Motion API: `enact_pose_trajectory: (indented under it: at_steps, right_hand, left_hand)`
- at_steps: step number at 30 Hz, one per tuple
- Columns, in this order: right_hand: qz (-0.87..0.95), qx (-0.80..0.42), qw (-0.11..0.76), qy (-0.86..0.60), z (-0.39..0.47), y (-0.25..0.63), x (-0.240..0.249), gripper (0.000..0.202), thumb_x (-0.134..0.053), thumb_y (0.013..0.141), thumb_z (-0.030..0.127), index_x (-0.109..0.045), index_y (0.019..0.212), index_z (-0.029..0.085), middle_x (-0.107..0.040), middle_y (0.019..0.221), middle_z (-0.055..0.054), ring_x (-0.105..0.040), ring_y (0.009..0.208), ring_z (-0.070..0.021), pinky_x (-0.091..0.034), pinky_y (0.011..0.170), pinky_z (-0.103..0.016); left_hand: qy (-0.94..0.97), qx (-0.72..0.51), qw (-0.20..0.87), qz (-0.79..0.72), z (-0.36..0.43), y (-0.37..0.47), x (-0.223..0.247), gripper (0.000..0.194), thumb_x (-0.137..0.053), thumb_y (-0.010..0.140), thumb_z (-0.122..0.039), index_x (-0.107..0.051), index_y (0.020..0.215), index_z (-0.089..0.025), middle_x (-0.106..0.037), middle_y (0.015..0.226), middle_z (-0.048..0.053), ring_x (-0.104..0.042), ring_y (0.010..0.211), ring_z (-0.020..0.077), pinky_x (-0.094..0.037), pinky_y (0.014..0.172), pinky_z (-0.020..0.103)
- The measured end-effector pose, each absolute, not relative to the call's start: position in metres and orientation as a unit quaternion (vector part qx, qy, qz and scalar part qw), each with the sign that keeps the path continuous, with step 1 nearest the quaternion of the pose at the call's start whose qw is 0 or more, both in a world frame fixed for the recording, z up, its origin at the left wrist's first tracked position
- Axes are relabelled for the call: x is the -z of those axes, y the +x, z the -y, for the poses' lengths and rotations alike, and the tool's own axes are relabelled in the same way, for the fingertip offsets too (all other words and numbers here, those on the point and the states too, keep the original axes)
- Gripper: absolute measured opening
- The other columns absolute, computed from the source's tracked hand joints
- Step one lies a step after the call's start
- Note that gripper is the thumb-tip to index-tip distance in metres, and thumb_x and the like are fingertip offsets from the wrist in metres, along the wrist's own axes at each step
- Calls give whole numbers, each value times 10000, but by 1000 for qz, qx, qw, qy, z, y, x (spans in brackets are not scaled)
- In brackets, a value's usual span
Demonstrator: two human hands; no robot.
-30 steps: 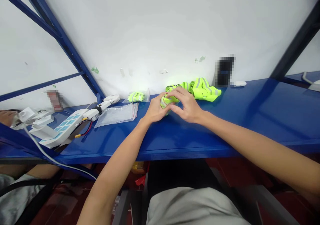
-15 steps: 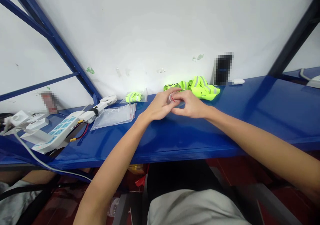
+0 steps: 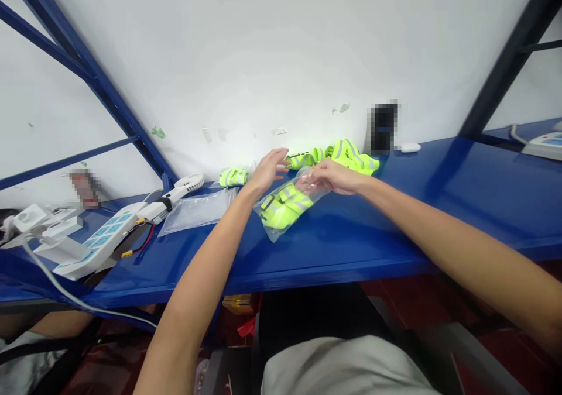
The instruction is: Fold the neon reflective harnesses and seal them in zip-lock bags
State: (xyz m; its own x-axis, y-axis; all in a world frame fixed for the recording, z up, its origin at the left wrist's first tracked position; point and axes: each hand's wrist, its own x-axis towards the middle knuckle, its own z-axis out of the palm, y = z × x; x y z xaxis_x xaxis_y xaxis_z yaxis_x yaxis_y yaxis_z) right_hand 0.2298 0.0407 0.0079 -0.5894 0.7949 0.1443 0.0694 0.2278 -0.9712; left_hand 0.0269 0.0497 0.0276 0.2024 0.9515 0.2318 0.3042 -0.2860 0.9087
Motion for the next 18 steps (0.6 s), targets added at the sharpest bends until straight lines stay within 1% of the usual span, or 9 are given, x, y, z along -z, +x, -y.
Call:
enact_pose_trajectory:
  at_steps: [2,4,7,9,11,13,15,18]
  right_hand:
    - [679,-591,335,-279,-41,225,-2,148,-651,707,252,-717,687,121,-701,716,-101,-640,743,-195,-529,708,-312]
    - [677,-600,326,-273,-40,219,5,138,-640,708,236,-693,657,119,-666,646,-70,-618,670,-166,-522,685,-296]
    - [701,-554,332,-302,-42,216,10,220,-616,781,307,-676,668,128,-673,681,-67,-594,616,-146,-484,620,-279]
    - [726,-487,352,-336,-43,217,10,316,-588,829,370,-632,611,145,-632,616,-51,-544,551,-133,-442,581,-284]
    - [752,-415,352,-372,-45,220,8,371,-589,841,404,-584,560,162,-527,499,-12,-451,482,-115,-394,556,-293]
    - [770,-367,323,-410,-45,223,7,352,-614,826,418,-585,579,168,-465,472,14,-386,462,-105,-355,539,-296]
    - [786,-346,275,-432,-46,225,5,304,-632,811,424,-623,653,164,-487,527,13,-386,482,-105,-334,527,-289]
    - [815,-329,199,-434,-45,225,5,277,-618,823,430,-648,761,162,-562,660,-16,-453,557,-124,-333,527,-277]
  left_hand:
    - [674,-390,363,-512,-55,15,-23,461,-462,887,-539,-640,1082,-162,-724,888,96,-671,678,194,-505,645,305]
    - [682,-324,364,-545,-57,6,-13,533,-448,861,-624,-685,867,-147,-701,708,88,-598,503,179,-465,552,311]
    - [709,-242,350,-562,-54,-2,2,625,-481,792,-728,-661,602,-161,-647,553,81,-519,415,172,-393,469,313]
    - [732,-226,330,-551,-50,-2,10,617,-535,762,-731,-595,497,-177,-577,470,55,-467,405,151,-343,450,299]
    - [754,-228,312,-531,-46,-1,15,601,-561,770,-700,-525,458,-186,-483,423,18,-386,400,120,-286,446,288]
    - [770,-239,301,-509,-45,0,19,556,-561,797,-648,-517,493,-185,-440,448,-7,-336,423,102,-250,458,282]
    - [778,-257,299,-489,-46,1,23,458,-565,813,-572,-577,583,-176,-463,510,-17,-352,469,101,-254,478,270]
    - [769,-278,316,-482,-51,1,26,322,-585,797,-452,-630,670,-159,-510,571,-17,-393,518,102,-283,504,255]
